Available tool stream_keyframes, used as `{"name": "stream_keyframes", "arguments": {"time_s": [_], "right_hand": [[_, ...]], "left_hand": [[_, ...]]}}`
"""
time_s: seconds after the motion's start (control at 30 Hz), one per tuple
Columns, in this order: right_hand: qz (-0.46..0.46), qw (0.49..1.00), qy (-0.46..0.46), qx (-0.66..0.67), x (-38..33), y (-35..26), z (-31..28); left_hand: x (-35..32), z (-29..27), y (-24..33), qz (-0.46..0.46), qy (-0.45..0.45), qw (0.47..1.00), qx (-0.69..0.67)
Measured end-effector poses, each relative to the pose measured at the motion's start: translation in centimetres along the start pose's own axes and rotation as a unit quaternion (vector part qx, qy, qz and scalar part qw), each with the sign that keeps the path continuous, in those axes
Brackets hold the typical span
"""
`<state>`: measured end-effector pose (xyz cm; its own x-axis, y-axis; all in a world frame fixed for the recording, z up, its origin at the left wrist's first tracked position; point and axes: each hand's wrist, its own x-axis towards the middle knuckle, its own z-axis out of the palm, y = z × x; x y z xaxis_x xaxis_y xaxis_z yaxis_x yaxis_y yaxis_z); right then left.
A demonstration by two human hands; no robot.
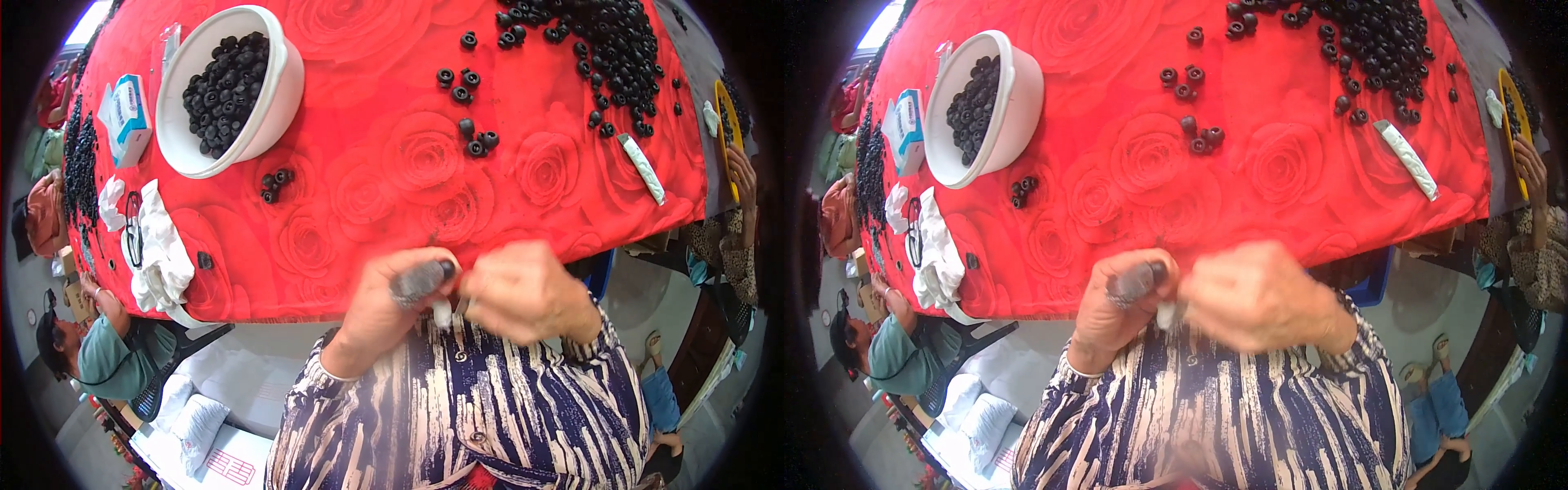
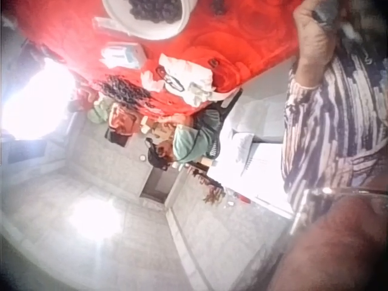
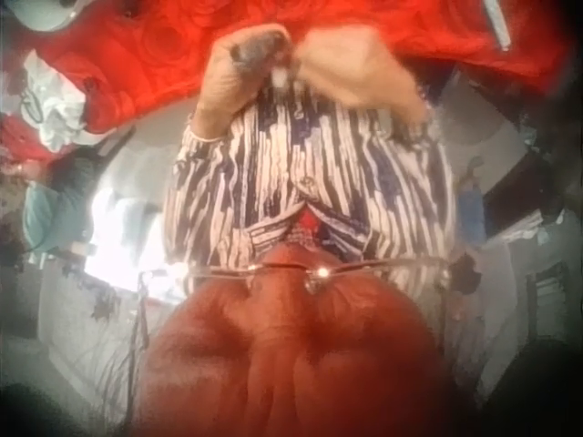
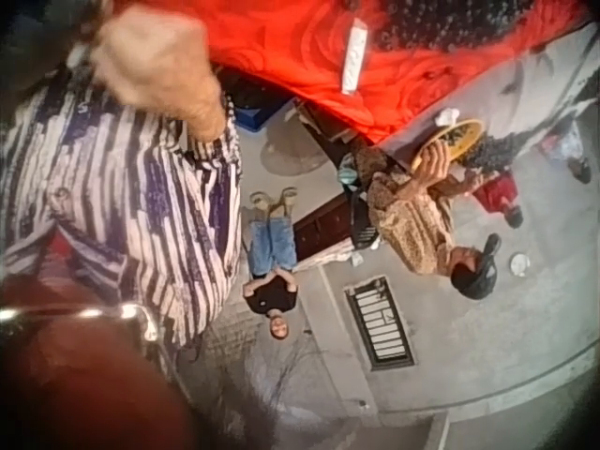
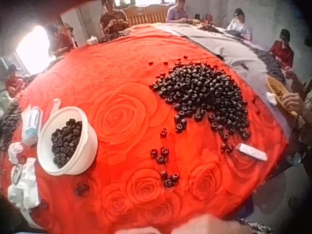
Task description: The person sorts small black rubber or plastic industrial components by hand on a table, inspecting them one by one.
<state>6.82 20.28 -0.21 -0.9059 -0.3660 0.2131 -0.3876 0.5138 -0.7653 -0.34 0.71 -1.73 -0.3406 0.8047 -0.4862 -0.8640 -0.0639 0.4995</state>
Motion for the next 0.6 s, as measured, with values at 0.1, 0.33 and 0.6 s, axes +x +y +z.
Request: {"name": "stream_keyframes", "arguments": {"time_s": [0.1, 0.33, 0.6], "right_hand": [[-0.008, 0.995, 0.078, 0.053, -0.6, -0.5, 0.7], [0.021, 0.982, 0.187, 0.005, 1.0, -0.6, 0.6], [-0.103, 0.962, 0.248, -0.053, 1.7, 0.1, 2.3]], "left_hand": [[0.6, 0.0, 0.0, 0.054, 0.03, 0.998, -0.007], [-0.4, 0.0, -0.5, 0.044, 0.033, 0.996, -0.064], [0.4, -1.1, -1.5, -0.005, -0.031, 0.988, -0.154]]}}
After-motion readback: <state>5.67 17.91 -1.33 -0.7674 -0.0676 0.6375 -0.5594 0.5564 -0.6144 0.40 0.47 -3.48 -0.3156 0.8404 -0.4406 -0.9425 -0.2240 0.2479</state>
